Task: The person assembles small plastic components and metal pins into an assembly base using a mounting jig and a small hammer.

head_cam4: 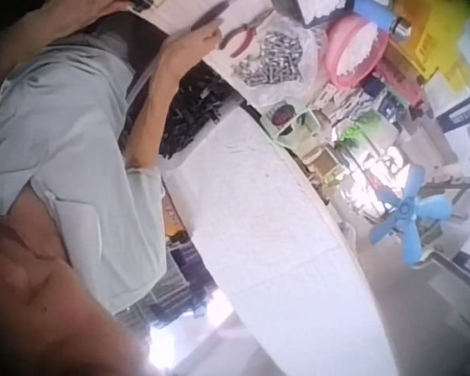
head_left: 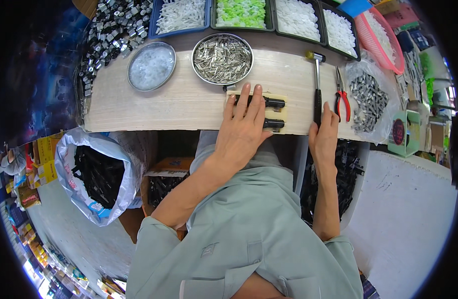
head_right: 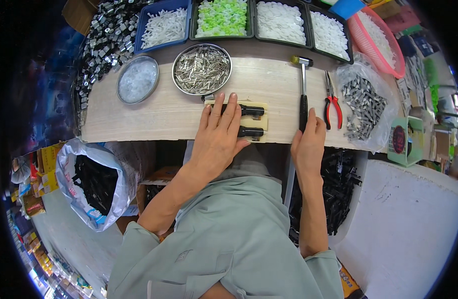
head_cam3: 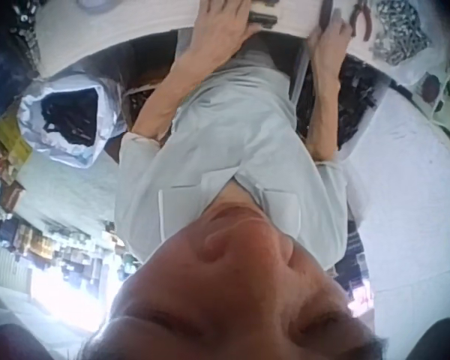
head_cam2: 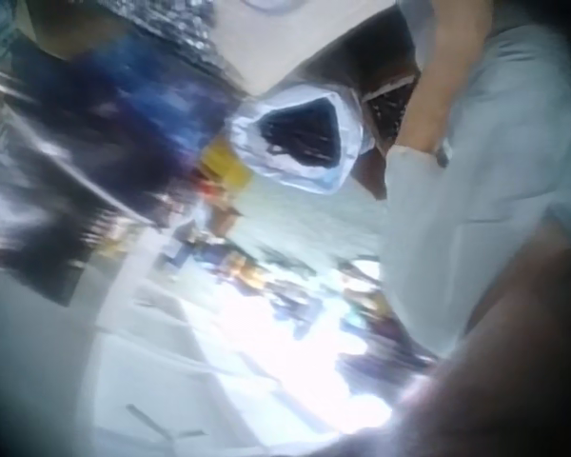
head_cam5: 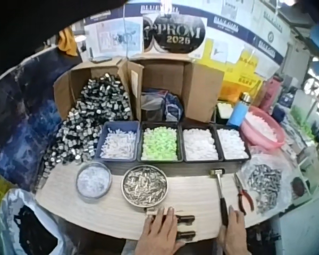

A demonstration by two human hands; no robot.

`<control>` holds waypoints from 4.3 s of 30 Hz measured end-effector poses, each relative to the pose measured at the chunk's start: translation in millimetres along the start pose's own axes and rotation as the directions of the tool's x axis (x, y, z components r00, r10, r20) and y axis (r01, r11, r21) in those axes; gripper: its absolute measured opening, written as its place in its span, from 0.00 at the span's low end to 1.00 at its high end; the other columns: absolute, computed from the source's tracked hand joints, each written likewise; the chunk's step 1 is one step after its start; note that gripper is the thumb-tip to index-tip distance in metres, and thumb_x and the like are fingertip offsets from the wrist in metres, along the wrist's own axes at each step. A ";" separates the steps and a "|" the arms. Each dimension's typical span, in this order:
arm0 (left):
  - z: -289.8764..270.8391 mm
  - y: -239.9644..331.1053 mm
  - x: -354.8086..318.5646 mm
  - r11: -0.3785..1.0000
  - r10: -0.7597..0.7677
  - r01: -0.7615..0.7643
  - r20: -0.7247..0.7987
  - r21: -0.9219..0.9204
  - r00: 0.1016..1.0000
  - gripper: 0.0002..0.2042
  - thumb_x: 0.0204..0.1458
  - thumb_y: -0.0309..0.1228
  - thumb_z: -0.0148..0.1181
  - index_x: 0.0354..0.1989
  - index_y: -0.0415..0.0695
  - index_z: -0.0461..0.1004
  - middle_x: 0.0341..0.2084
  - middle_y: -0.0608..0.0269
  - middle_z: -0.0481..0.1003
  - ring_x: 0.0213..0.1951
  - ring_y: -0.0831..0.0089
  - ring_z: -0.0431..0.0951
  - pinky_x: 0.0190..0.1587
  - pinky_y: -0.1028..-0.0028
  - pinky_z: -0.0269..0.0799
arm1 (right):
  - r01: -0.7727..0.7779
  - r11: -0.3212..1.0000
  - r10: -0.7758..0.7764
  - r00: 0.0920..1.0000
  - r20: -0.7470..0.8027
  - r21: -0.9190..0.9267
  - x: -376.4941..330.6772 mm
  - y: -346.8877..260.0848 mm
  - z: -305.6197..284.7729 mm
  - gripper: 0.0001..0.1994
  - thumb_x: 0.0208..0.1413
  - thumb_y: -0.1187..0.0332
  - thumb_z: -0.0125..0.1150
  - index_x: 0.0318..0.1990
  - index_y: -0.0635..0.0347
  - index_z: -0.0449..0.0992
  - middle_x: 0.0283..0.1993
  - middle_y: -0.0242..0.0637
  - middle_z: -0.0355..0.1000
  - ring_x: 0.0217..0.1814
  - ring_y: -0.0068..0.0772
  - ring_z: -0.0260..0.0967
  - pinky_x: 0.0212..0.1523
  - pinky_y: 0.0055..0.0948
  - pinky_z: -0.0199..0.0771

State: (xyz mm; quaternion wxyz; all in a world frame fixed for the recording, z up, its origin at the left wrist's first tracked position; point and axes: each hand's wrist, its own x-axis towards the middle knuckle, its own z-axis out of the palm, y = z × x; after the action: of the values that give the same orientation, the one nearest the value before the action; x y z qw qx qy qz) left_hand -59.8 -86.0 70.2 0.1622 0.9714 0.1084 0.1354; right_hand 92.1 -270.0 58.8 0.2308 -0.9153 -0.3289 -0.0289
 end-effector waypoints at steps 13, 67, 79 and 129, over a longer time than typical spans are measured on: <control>34.7 -7.1 -8.7 0.947 0.061 -0.017 -0.128 0.320 0.990 0.27 0.56 0.29 0.49 0.65 0.32 0.63 0.65 0.43 0.65 0.67 0.51 0.65 0.69 0.58 0.59 | -0.247 0.919 0.240 0.969 0.059 0.309 -62.4 -11.5 -37.5 0.19 0.69 0.70 0.48 0.65 0.61 0.68 0.22 0.31 0.61 0.21 0.22 0.59 0.26 0.23 0.63; -5.8 -46.4 -63.4 0.962 -0.214 0.124 -0.387 -0.244 0.897 0.15 0.32 0.15 0.57 0.31 0.39 0.81 0.43 0.54 0.77 0.55 0.49 0.72 0.51 0.59 0.73 | -0.128 0.912 0.010 0.956 0.292 0.389 -80.9 -61.5 -11.4 0.14 0.66 0.74 0.54 0.57 0.65 0.71 0.31 0.43 0.68 0.29 0.29 0.64 0.33 0.25 0.67; -14.9 -52.7 -61.1 0.933 -0.292 0.173 -0.383 -0.315 0.876 0.18 0.33 0.08 0.53 0.32 0.40 0.81 0.43 0.54 0.78 0.56 0.47 0.73 0.40 0.66 0.75 | -0.192 0.978 0.186 0.980 0.073 0.085 -31.5 -25.4 -4.5 0.17 0.66 0.70 0.56 0.60 0.64 0.72 0.41 0.47 0.73 0.43 0.44 0.72 0.49 0.31 0.71; -4.8 -44.7 54.7 0.757 0.076 -0.041 0.026 -0.652 0.997 0.13 0.54 0.19 0.60 0.49 0.35 0.74 0.39 0.52 0.75 0.41 0.58 0.78 0.45 0.68 0.73 | -0.224 0.824 0.109 0.964 0.242 0.521 -50.2 -56.1 -13.8 0.13 0.58 0.82 0.53 0.51 0.69 0.72 0.47 0.42 0.73 0.45 0.35 0.74 0.45 0.27 0.72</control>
State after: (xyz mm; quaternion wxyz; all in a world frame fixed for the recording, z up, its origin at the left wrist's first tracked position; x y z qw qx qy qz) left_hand -17.2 -29.4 71.6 0.4879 0.8605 0.0200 0.1449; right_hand 19.7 -267.6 83.4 0.4479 -0.8354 -0.2635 0.1789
